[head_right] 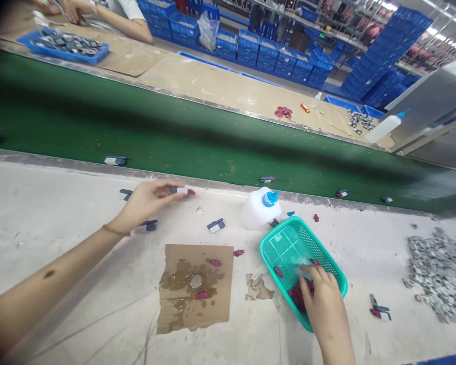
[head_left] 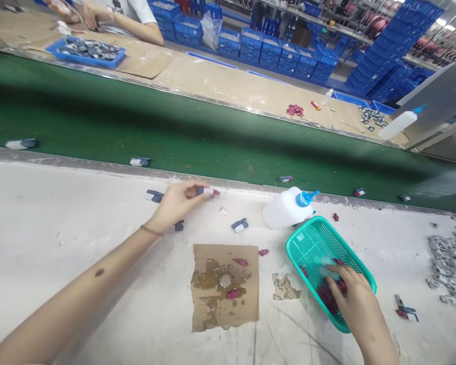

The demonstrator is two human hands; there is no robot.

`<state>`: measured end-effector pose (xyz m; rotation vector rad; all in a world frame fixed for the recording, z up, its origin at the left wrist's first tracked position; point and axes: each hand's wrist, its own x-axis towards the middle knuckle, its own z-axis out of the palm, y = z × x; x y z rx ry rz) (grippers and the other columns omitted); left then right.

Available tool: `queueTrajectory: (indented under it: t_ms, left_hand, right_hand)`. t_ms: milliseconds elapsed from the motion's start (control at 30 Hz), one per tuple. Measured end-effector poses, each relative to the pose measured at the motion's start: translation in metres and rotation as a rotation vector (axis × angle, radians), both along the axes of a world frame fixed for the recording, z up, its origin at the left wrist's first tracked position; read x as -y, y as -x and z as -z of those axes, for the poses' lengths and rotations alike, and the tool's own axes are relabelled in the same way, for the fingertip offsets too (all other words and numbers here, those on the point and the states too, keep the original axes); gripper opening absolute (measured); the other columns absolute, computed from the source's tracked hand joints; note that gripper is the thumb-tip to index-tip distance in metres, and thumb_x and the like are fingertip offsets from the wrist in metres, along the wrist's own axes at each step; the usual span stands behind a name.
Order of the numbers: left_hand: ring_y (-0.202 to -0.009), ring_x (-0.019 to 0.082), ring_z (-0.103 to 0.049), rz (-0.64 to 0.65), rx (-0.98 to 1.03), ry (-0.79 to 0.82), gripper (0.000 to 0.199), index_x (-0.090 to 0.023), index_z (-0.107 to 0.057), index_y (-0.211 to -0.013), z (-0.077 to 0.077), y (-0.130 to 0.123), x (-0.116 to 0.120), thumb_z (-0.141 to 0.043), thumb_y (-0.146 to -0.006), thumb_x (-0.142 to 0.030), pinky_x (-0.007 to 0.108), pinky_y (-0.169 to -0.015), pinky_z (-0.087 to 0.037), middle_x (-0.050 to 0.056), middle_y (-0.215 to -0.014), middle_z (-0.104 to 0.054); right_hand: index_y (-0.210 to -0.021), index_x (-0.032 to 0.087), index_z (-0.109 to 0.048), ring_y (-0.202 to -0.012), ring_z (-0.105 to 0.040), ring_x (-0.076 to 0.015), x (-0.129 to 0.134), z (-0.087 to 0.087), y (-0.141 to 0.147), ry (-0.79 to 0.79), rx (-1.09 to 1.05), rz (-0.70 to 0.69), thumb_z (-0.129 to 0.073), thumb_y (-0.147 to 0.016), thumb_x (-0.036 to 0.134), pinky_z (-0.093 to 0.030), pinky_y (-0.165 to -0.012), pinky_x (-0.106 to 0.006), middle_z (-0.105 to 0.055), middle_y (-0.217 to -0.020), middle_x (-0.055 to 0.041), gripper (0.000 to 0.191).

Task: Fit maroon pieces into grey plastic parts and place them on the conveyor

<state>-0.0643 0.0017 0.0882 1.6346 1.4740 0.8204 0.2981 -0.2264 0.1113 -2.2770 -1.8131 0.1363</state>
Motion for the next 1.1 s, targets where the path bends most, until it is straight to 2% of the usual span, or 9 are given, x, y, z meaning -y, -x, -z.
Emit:
queueTrajectory:
  t_ms: [167, 300, 433, 567, 700, 800, 933, 1000, 1100]
  left_hand:
    - [-0.095, 0.026, -0.063, 0.047, -0.292, -0.208, 0.029, -0.016, -0.069, -0.101, 0.016, -0.009, -0.06, -0.057, -0.081, -0.034, 0.037, -0.089, -0.049, 0.01, -0.102, -0.072]
    - [-0.119, 0.03, -0.051, 0.047, -0.415, -0.298, 0.034, -0.013, -0.065, -0.11, 0.022, 0.001, -0.07, -0.046, -0.086, -0.028, 0.043, -0.105, -0.037, 0.016, -0.122, -0.063]
    - [-0.129, 0.035, -0.039, -0.041, -0.544, -0.301, 0.042, -0.009, -0.06, -0.12, 0.024, 0.026, -0.07, -0.045, -0.083, -0.024, 0.048, -0.108, -0.031, 0.021, -0.133, -0.052]
    - [-0.127, 0.042, -0.038, -0.099, -0.622, -0.26, 0.043, -0.007, -0.061, -0.117, 0.026, 0.048, -0.067, -0.047, -0.082, -0.028, 0.055, -0.105, -0.031, 0.024, -0.132, -0.051]
    - [-0.117, 0.041, -0.047, -0.099, -0.631, -0.217, 0.037, -0.01, -0.061, -0.112, 0.023, 0.06, -0.066, -0.045, -0.082, -0.026, 0.056, -0.101, -0.035, 0.022, -0.119, -0.057]
    - [-0.113, 0.038, -0.05, -0.083, -0.555, -0.17, 0.025, -0.013, -0.06, -0.1, 0.015, 0.064, -0.065, -0.045, -0.082, -0.023, 0.051, -0.102, -0.036, 0.019, -0.11, -0.058]
    - [-0.107, 0.03, -0.053, -0.216, -0.135, -0.075, 0.009, -0.017, -0.052, -0.088, -0.007, 0.058, -0.055, -0.054, -0.081, -0.023, 0.044, -0.103, -0.035, 0.011, -0.101, -0.057]
    - [-0.094, 0.022, -0.056, -0.249, 0.023, -0.03, 0.014, -0.018, -0.047, -0.088, -0.016, 0.051, -0.044, -0.056, -0.083, -0.027, 0.038, -0.095, -0.042, 0.006, -0.094, -0.056]
    - [-0.07, 0.014, -0.055, -0.223, 0.169, 0.056, 0.021, -0.02, -0.043, -0.087, -0.025, 0.039, -0.021, -0.056, -0.083, -0.036, 0.027, -0.071, -0.047, -0.001, -0.077, -0.055]
  right_hand:
    - [-0.076, 0.023, -0.069, -0.078, -0.068, -0.0295, 0.008, 0.019, -0.017, 0.136, -0.054, 0.038, -0.047, -0.078, 0.034, -0.054, -0.072, -0.043, -0.073, -0.079, -0.0088, 0.024]
    - [-0.072, 0.024, -0.067, -0.07, -0.068, -0.0304, 0.005, 0.029, -0.018, 0.067, -0.084, 0.082, -0.047, -0.073, 0.04, -0.055, -0.065, -0.043, -0.072, -0.073, -0.0093, 0.026]
    - [-0.078, 0.025, -0.069, -0.075, -0.069, -0.0334, -0.001, 0.038, -0.023, -0.007, -0.112, 0.125, -0.047, -0.073, 0.046, -0.056, -0.068, -0.047, -0.073, -0.078, -0.011, 0.031]
    - [-0.089, 0.025, -0.072, -0.093, -0.068, -0.0346, -0.008, 0.026, -0.01, -0.077, -0.217, 0.151, -0.048, -0.078, 0.052, -0.056, -0.077, -0.047, -0.074, -0.094, -0.0112, 0.038]
    - [-0.086, 0.023, -0.075, -0.076, -0.071, -0.0263, -0.016, 0.001, 0.022, -0.098, -0.617, 0.179, -0.06, -0.079, 0.057, -0.058, -0.068, -0.035, -0.075, -0.089, -0.0092, 0.037]
    - [-0.085, 0.021, -0.076, -0.07, -0.07, -0.0239, -0.023, -0.007, 0.047, -0.11, -0.944, 0.178, -0.068, -0.076, 0.059, -0.058, -0.065, -0.033, -0.075, -0.081, -0.0099, 0.04]
    - [-0.083, 0.02, -0.076, -0.066, -0.067, -0.021, -0.032, -0.004, 0.073, -0.112, -1.232, 0.151, -0.075, -0.073, 0.056, -0.057, -0.063, -0.033, -0.075, -0.078, -0.0103, 0.038]
    - [-0.081, 0.02, -0.077, -0.06, -0.065, -0.0182, -0.036, -0.001, 0.083, -0.113, -1.327, 0.169, -0.079, -0.07, 0.054, -0.055, -0.058, -0.03, -0.072, -0.071, -0.0072, 0.036]
    - [-0.083, 0.02, -0.078, -0.054, -0.06, -0.0144, -0.039, 0.005, 0.096, -0.102, -1.422, 0.201, -0.083, -0.065, 0.05, -0.051, -0.052, -0.026, -0.068, -0.064, -0.0029, 0.035]
